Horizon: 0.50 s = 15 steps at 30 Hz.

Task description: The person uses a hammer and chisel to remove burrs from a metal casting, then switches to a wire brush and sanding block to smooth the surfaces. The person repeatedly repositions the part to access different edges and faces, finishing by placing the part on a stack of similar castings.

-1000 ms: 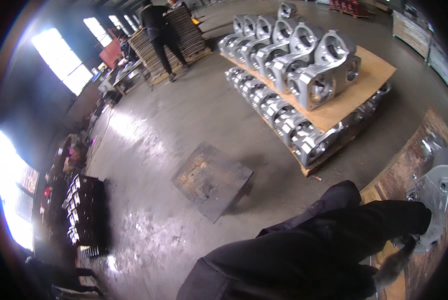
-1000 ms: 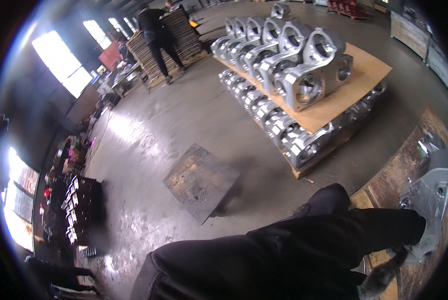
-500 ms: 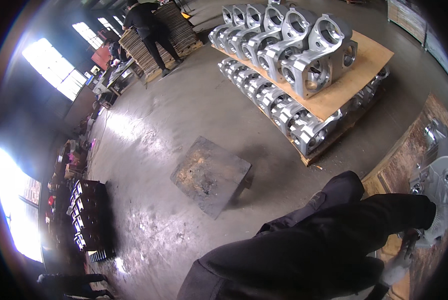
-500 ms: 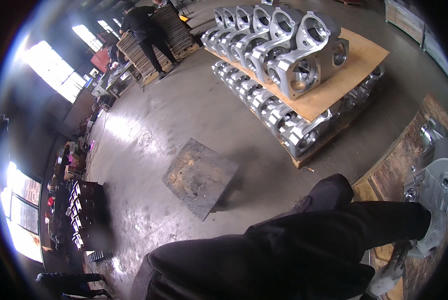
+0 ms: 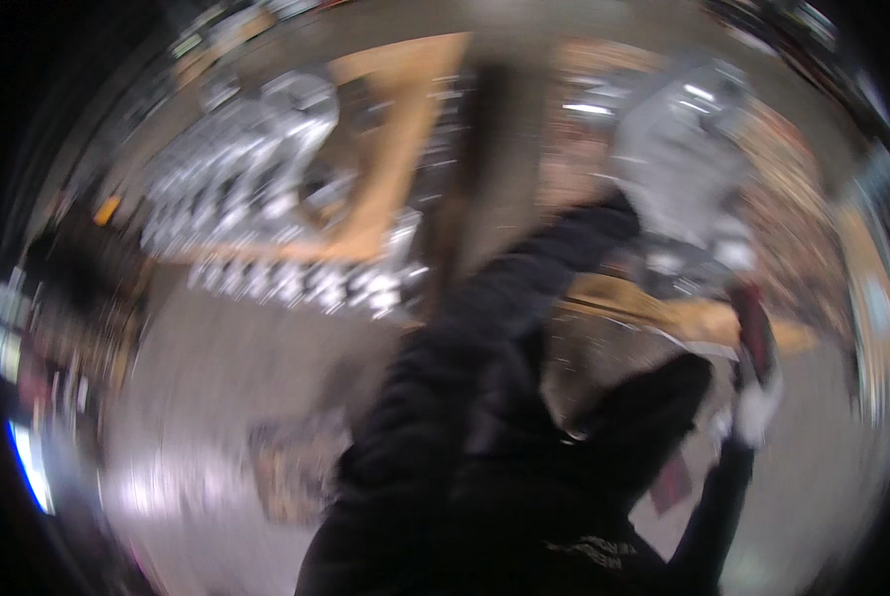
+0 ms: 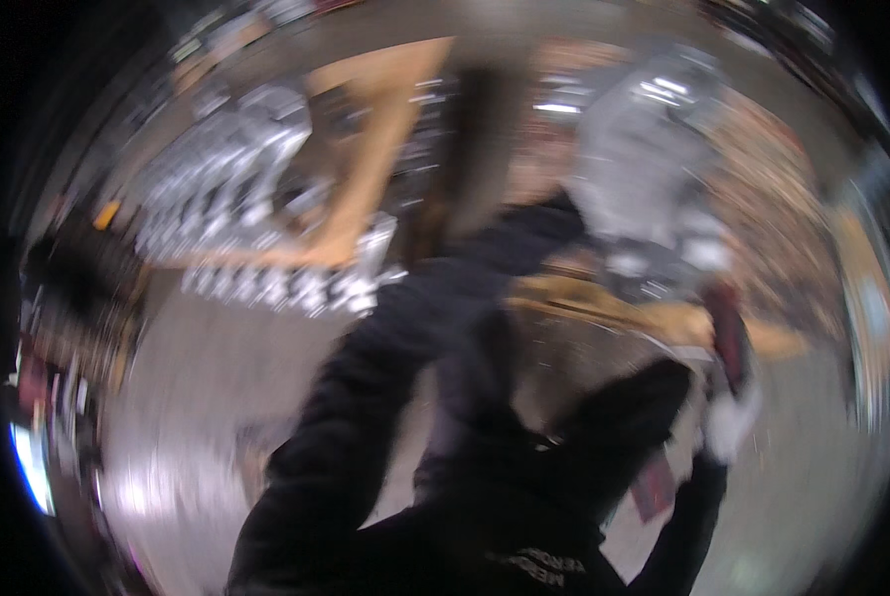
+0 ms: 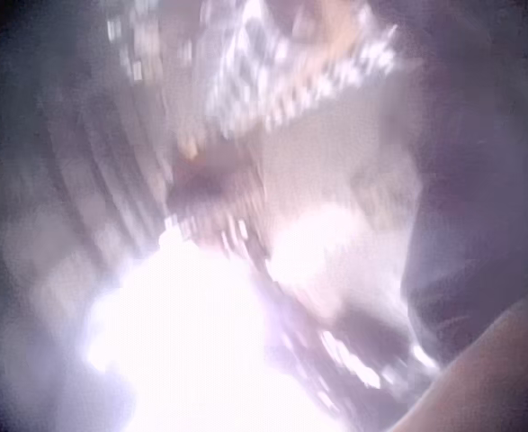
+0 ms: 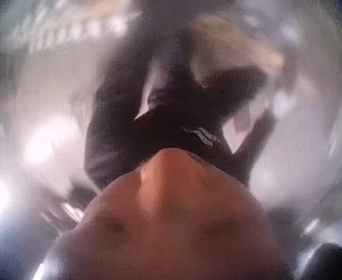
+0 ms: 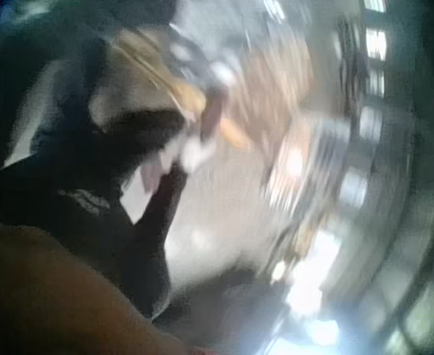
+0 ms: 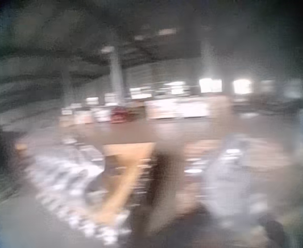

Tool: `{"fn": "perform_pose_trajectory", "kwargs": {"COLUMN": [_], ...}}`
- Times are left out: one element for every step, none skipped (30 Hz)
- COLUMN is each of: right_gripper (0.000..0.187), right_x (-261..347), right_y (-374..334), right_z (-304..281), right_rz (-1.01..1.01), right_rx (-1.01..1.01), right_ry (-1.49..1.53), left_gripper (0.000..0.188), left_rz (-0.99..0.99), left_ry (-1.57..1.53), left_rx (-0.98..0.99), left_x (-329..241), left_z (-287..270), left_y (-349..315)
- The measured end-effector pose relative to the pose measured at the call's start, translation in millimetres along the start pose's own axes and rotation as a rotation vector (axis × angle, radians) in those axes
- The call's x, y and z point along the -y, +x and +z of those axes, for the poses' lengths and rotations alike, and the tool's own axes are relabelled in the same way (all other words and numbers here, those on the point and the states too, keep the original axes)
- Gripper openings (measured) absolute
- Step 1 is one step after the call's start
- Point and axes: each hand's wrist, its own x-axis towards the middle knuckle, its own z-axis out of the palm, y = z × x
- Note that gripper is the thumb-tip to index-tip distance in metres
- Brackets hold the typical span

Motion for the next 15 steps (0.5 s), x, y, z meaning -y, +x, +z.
{"fn": "perform_pose_trajectory", "kwargs": {"right_gripper": [0.044,0.049,0.053,0.054,0.055,0.055,0.053,0.052,0.05,0.048,0.056,0.049,0.05,0.05,0.051], "right_x": [15,32,45,59,69,88,100,110,116,129,139,143,138,142,136], "right_y": [17,32,46,66,81,99,116,133,154,174,197,214,235,248,253], "right_z": [7,23,26,28,30,34,42,54,54,66,71,70,63,81,84], "right_rz": [-0.122,-0.252,-0.367,-0.513,-0.58,-0.661,-0.775,-0.898,-0.928,-0.98,-0.873,-0.948,-1.015,-1.121,-1.053], "right_rx": [-0.013,-0.006,-0.052,-0.049,-0.045,-0.027,-0.042,-0.047,-0.095,-0.133,-0.047,-0.096,-0.077,-0.055,0.032], "right_ry": [-0.108,-0.184,-0.278,-0.401,-0.472,-0.534,-0.618,-0.69,-0.785,-0.821,-0.948,-1.109,-1.211,-1.229,-1.259], "left_gripper": [0.066,0.059,0.057,0.048,0.047,0.046,0.042,0.038,0.035,0.043,0.042,0.042,0.046,0.045,0.044], "left_rz": [0.102,0.11,0.032,0.113,0.045,-0.023,-0.028,-0.038,-0.052,-0.183,-0.184,-0.188,-0.201,-0.037,-0.051], "left_ry": [0.167,0.198,0.238,0.154,0.17,0.21,0.202,0.211,0.193,0.168,0.155,0.11,0.068,0.243,0.162], "left_rx": [-0.109,-0.25,-0.29,-0.414,-0.392,-0.373,-0.356,-0.337,-0.339,-0.2,-0.181,-0.17,-0.126,-0.21,-0.055], "left_x": [10,37,27,50,57,58,53,49,47,54,66,71,75,117,113], "left_z": [-18,-30,-45,-45,-38,-37,-31,-33,-22,-31,-31,-20,-8,-6,-3], "left_y": [9,4,17,38,54,77,93,105,116,124,134,145,155,158,160]}}
